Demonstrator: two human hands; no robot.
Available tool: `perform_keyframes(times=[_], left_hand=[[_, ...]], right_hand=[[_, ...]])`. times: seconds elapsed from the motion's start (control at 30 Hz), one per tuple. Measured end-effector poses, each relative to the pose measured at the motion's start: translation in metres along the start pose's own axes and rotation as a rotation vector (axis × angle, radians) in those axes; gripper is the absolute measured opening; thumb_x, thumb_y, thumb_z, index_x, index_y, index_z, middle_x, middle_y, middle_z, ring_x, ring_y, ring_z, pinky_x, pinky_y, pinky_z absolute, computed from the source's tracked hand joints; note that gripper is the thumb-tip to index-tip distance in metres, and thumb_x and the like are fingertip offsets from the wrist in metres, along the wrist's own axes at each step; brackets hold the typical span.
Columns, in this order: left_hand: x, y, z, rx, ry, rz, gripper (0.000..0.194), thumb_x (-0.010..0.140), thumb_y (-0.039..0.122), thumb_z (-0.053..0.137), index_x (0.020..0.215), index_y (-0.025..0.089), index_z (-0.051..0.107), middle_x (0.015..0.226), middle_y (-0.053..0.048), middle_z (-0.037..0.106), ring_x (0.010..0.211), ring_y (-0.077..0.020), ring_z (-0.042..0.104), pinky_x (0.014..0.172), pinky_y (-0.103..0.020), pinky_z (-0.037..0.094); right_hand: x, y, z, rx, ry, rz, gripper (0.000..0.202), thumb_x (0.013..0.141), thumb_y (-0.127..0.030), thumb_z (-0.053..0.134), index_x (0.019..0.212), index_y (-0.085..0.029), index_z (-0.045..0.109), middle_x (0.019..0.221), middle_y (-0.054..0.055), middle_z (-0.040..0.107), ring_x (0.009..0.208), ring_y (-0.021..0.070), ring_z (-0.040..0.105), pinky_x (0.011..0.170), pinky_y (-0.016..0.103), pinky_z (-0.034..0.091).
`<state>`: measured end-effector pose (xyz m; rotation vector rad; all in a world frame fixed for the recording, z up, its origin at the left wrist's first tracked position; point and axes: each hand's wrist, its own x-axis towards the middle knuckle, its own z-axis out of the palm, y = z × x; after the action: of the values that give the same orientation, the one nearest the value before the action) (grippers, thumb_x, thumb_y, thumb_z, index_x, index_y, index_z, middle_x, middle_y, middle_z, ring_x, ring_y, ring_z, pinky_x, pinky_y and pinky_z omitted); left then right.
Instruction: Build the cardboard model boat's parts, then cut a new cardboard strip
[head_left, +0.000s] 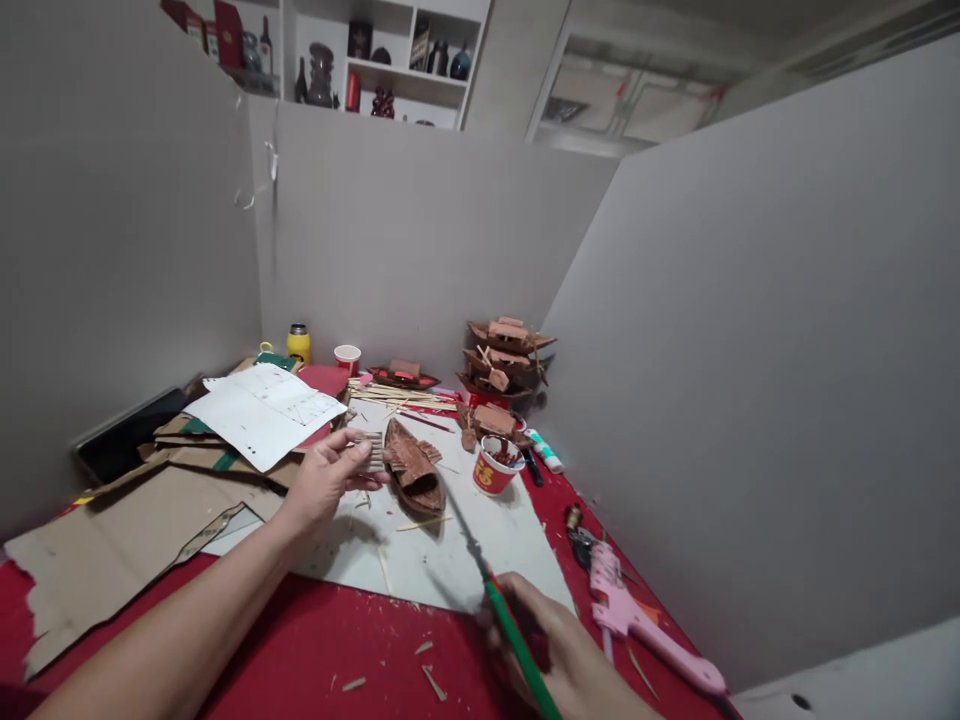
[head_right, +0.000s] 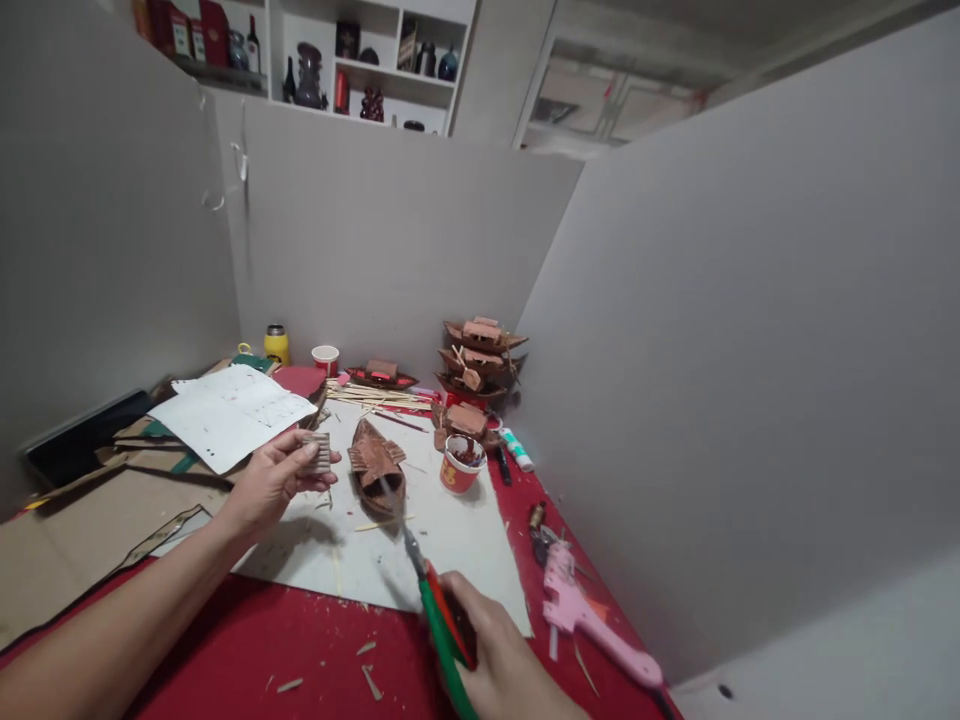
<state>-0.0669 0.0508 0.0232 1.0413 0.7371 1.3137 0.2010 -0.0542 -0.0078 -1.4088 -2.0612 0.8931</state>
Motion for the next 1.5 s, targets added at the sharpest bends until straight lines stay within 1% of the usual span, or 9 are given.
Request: perform_keyframes(times=[0.07, 0.13, 0.27, 0.37, 0.47, 0.53, 0.8, 1.2, 1.5], left_hand=[[-0.002, 0.001, 0.001, -0.011, -0.014, -0.007, 0.033, 0.073, 0.037, 0.076, 0.089, 0.016, 0.057, 0.082, -0.006, 0.075, 0.066, -0.017, 0.071, 0.059, -0.025, 0.056], [-0.005, 0.001, 0.003, -0.013, -0.034, -0.009, 0.032, 0.072, 0.037, 0.076, 0.088, 0.016, 0.058, 0.082, -0.006, 0.074, 0.07, -0.018, 0.072, 0.059, -0.025, 0.056], [-0.011, 0.004, 0.007, -0.024, -0.071, 0.006, 0.03, 0.074, 0.035, 0.076, 0.087, 0.015, 0.059, 0.081, -0.007, 0.073, 0.074, -0.0188, 0.071, 0.06, -0.026, 0.056], [-0.014, 0.006, 0.009, -0.036, -0.09, 0.01, 0.029, 0.074, 0.035, 0.076, 0.086, 0.015, 0.059, 0.08, -0.007, 0.073, 0.073, -0.019, 0.071, 0.061, -0.027, 0.056], [-0.016, 0.004, 0.011, -0.034, -0.119, -0.001, 0.027, 0.076, 0.034, 0.074, 0.085, 0.015, 0.059, 0.079, -0.006, 0.072, 0.072, -0.0186, 0.071, 0.062, -0.028, 0.056], [-0.017, 0.001, 0.013, -0.012, -0.143, -0.021, 0.025, 0.077, 0.034, 0.073, 0.085, 0.015, 0.06, 0.079, -0.006, 0.072, 0.072, -0.0183, 0.07, 0.063, -0.028, 0.056], [-0.023, -0.008, 0.02, 0.094, -0.186, -0.082, 0.023, 0.08, 0.034, 0.071, 0.086, 0.014, 0.063, 0.073, -0.005, 0.072, 0.069, -0.0168, 0.069, 0.063, -0.028, 0.058], [-0.026, -0.012, 0.025, 0.066, -0.23, -0.124, 0.024, 0.079, 0.034, 0.072, 0.083, 0.014, 0.06, 0.072, -0.005, 0.073, 0.064, -0.0154, 0.071, 0.062, -0.024, 0.057], [-0.03, -0.015, 0.026, 0.016, -0.235, -0.136, 0.021, 0.08, 0.032, 0.072, 0.084, 0.014, 0.061, 0.071, -0.002, 0.072, 0.066, -0.0156, 0.071, 0.062, -0.024, 0.057]], right_hand=[[0.006, -0.005, 0.001, 0.201, -0.002, -0.008, 0.02, 0.081, -0.029, 0.057, 0.099, -0.021, 0.051, 0.092, 0.006, 0.064, 0.08, 0.0192, 0.059, 0.068, 0.028, 0.046], [0.017, -0.011, 0.001, 0.293, -0.007, -0.006, 0.017, 0.082, -0.029, 0.058, 0.095, -0.021, 0.049, 0.083, 0.002, 0.06, 0.071, 0.0153, 0.055, 0.062, 0.024, 0.044], [0.04, -0.013, 0.002, 0.205, 0.059, -0.047, 0.02, 0.078, -0.032, 0.061, 0.076, -0.021, 0.044, 0.064, -0.006, 0.04, 0.059, 0.0114, 0.04, 0.056, 0.022, 0.038], [0.048, 0.005, 0.006, 0.074, 0.087, -0.096, 0.025, 0.074, -0.041, 0.063, 0.083, -0.02, 0.051, 0.07, -0.001, 0.05, 0.066, 0.0156, 0.047, 0.06, 0.024, 0.042], [0.047, 0.025, 0.01, -0.083, 0.118, -0.16, 0.049, 0.072, -0.056, 0.06, 0.104, -0.019, 0.056, 0.079, 0.006, 0.062, 0.07, 0.022, 0.054, 0.066, 0.03, 0.046], [0.042, 0.027, 0.009, -0.138, 0.086, -0.176, 0.055, 0.074, -0.061, 0.058, 0.109, -0.019, 0.057, 0.077, 0.006, 0.063, 0.067, 0.0225, 0.055, 0.065, 0.031, 0.046], [0.034, -0.008, -0.006, -0.132, -0.001, -0.169, 0.034, 0.077, -0.052, 0.059, 0.096, -0.023, 0.059, 0.064, 0.001, 0.06, 0.061, 0.0202, 0.054, 0.055, 0.026, 0.041], [0.032, 0.001, 0.0, -0.121, -0.009, -0.184, 0.038, 0.078, -0.058, 0.055, 0.093, -0.023, 0.058, 0.058, -0.001, 0.054, 0.055, 0.0179, 0.049, 0.05, 0.025, 0.039], [0.029, 0.005, 0.007, -0.128, 0.026, -0.16, 0.034, 0.081, -0.055, 0.055, 0.083, -0.021, 0.055, 0.058, -0.003, 0.05, 0.055, 0.0133, 0.044, 0.052, 0.021, 0.04]])
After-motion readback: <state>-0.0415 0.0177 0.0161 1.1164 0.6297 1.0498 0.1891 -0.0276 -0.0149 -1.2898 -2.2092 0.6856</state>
